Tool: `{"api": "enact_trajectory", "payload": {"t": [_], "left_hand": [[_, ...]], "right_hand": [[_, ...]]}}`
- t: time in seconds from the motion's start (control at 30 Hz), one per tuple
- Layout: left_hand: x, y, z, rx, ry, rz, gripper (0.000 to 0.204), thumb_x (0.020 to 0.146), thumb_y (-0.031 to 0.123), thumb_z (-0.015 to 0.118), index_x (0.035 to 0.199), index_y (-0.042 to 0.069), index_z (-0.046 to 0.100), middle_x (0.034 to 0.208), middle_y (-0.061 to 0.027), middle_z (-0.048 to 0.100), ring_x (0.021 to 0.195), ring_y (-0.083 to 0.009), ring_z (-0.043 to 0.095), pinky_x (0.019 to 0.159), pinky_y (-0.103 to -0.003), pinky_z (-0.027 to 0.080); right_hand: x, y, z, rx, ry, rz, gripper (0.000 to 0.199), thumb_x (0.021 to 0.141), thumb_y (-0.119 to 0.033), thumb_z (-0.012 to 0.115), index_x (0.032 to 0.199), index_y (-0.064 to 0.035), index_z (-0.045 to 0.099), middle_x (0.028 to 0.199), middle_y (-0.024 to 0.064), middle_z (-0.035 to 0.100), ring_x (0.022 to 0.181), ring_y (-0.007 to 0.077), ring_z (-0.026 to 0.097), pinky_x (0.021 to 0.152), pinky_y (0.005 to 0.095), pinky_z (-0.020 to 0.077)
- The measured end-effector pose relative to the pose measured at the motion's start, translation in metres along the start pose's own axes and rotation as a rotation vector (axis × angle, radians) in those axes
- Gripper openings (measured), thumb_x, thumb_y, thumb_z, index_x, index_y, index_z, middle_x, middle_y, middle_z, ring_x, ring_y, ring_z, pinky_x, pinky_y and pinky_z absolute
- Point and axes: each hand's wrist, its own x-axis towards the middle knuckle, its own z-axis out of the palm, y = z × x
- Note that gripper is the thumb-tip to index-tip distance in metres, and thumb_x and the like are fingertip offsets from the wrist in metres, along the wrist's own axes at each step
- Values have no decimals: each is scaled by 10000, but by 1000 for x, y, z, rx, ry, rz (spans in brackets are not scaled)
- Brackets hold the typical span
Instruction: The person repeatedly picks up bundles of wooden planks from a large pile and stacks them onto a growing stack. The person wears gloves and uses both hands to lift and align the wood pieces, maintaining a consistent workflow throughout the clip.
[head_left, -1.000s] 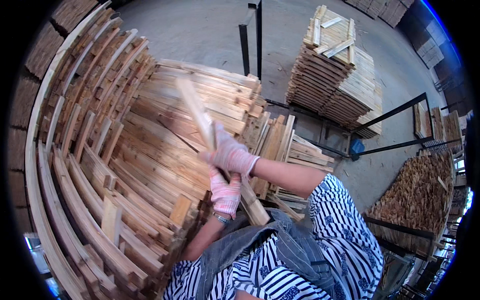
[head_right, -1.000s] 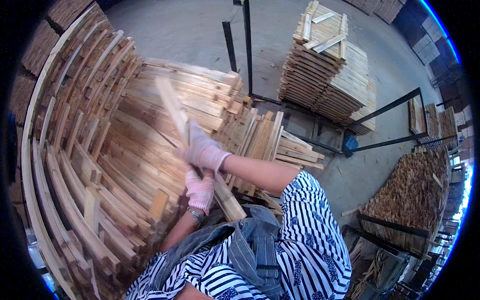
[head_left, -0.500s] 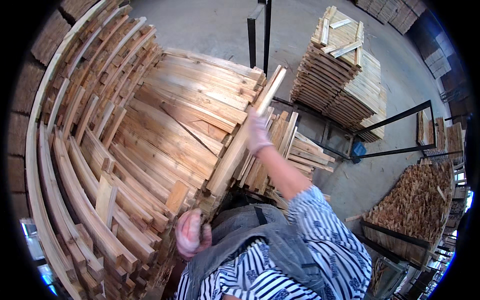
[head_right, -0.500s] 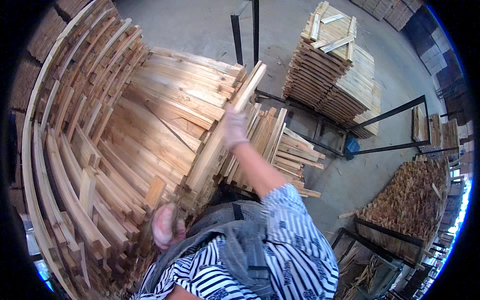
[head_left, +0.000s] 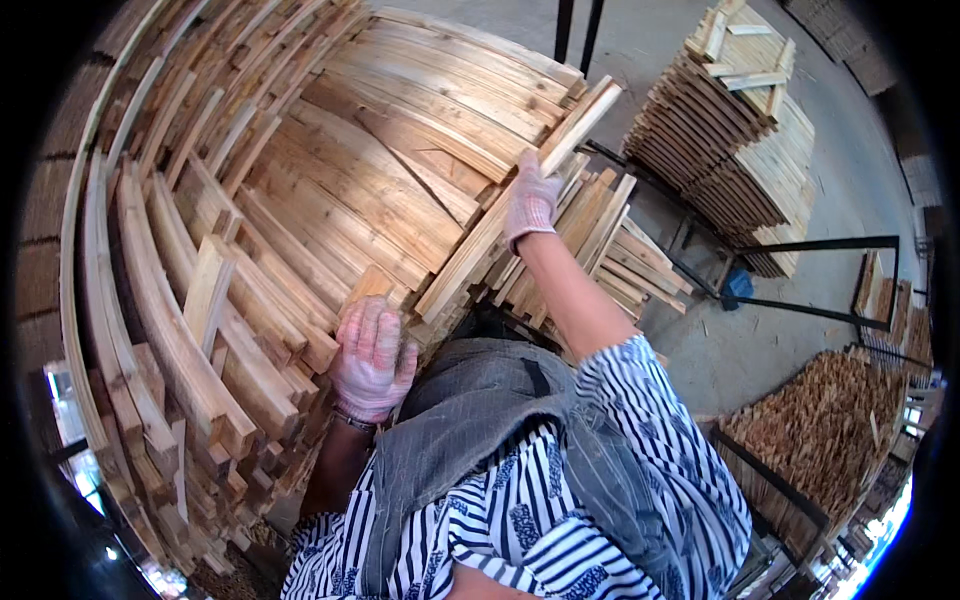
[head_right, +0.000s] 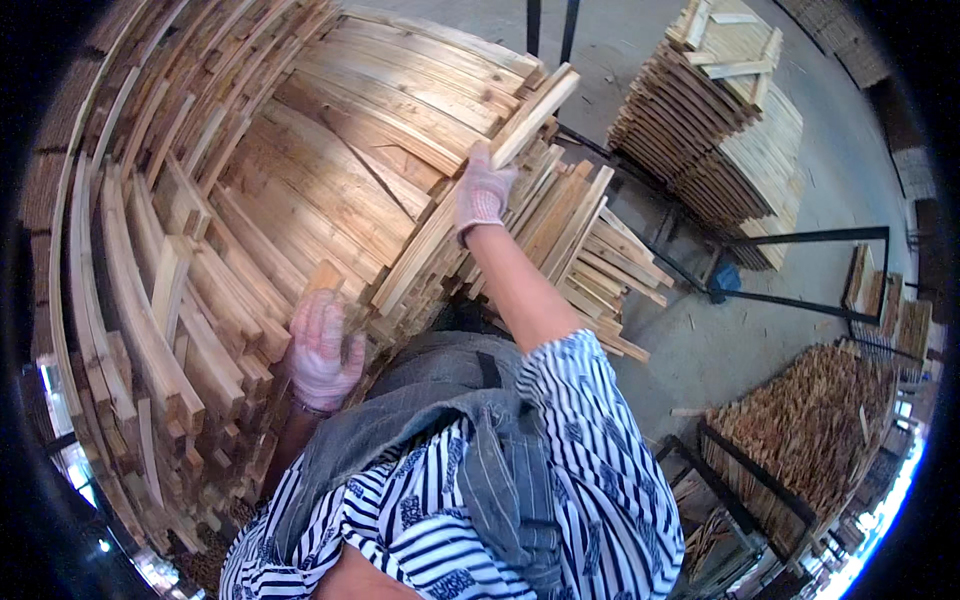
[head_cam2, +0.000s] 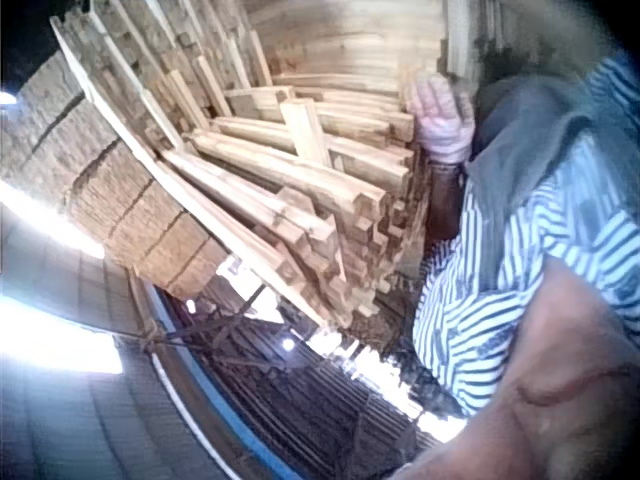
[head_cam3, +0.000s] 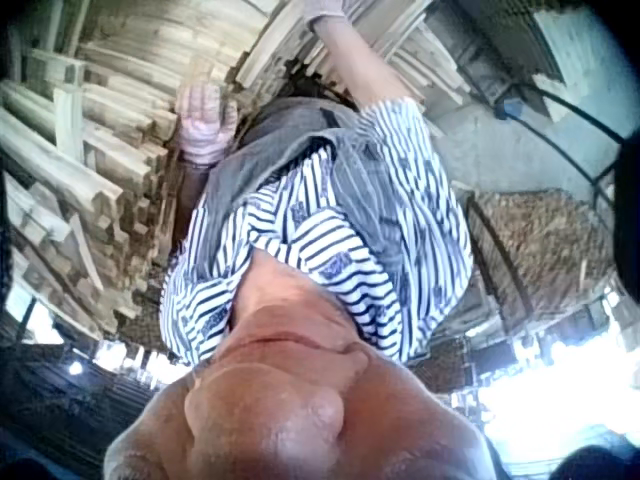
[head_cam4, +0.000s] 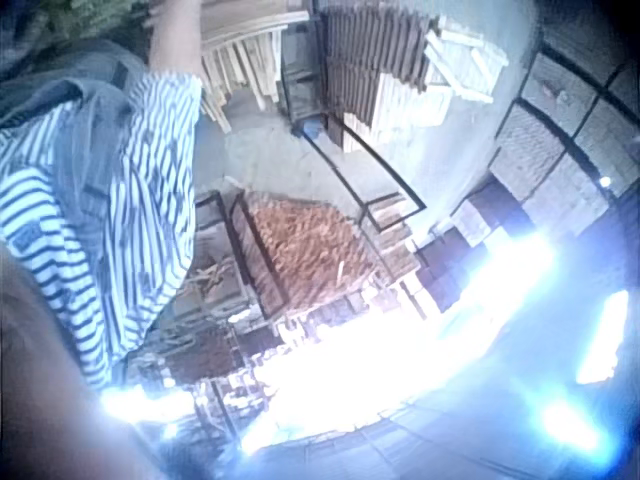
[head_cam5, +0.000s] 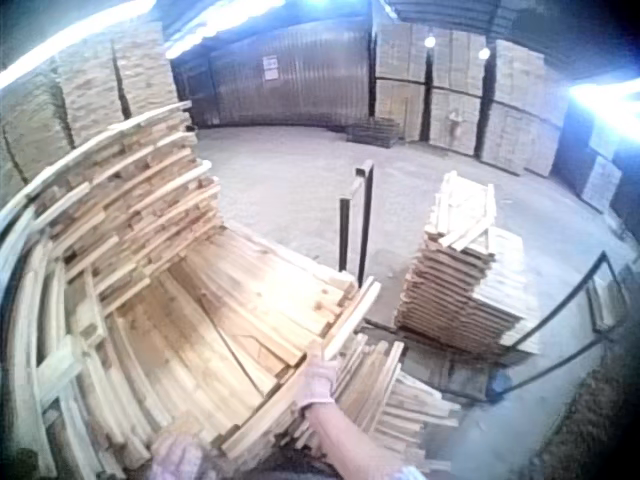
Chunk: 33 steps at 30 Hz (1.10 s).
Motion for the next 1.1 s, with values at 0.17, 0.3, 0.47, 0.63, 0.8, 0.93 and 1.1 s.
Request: {"api": "enact_trajectory", "payload": {"t": [0.17,0.3,0.47,0.63,0.8,0.93,1.1], "left_hand": [[-12,2,-26,-183,38,-18,646,654,16,750,1276,-3,577,1232,-253,602,1142,-430,599,996,-529,492],[-21,10,-42,-66,-286,-82,234,689,85,694,907,11,650,1006,-173,655,985,-351,656,912,-470,550],[-28,0,-28,78,-44,-6,175,745,70,701,916,65,665,1000,-135,687,966,-318,680,881,-429,570],[-37,-7,-17,126,-98,64,166,787,106,699,949,115,667,1045,-86,696,984,-258,683,909,-388,559],[-54,-13,-8,-358,-357,-293,90,825,121,663,903,140,625,965,-43,668,939,-187,663,811,-321,548],[-60,-21,26,-2018,-93,-602,95,860,179,647,806,170,569,881,7,645,788,-132,626,683,-279,494],[-36,-12,49,-2749,317,-195,320,987,285,591,679,223,532,673,91,570,665,-66,549,671,-247,428]], "right_hand": [[-8,-42,-28,-295,-223,-143,739,942,-364,678,1444,66,349,1384,253,488,1268,281,524,1039,373,439],[-71,-191,-41,440,-593,-244,651,913,-307,758,1378,1,422,1235,158,587,1104,200,607,924,354,537],[-78,-248,12,284,-704,-695,636,875,-406,779,1281,-46,448,1057,95,631,943,181,681,840,343,575],[-84,-181,80,288,-764,-635,757,801,-298,876,1335,3,430,1144,134,649,1044,211,647,862,337,577],[-70,-244,100,-269,-1057,-788,714,791,-357,854,1321,-24,510,1107,166,688,1010,234,680,886,373,573],[-62,-246,102,-816,-1339,-931,689,730,-271,879,1313,-67,573,1149,134,682,1082,260,654,981,363,521],[-16,-162,111,-1553,-1340,-1044,583,760,-240,813,1285,-128,586,1155,143,660,1102,335,652,937,444,543]]}}
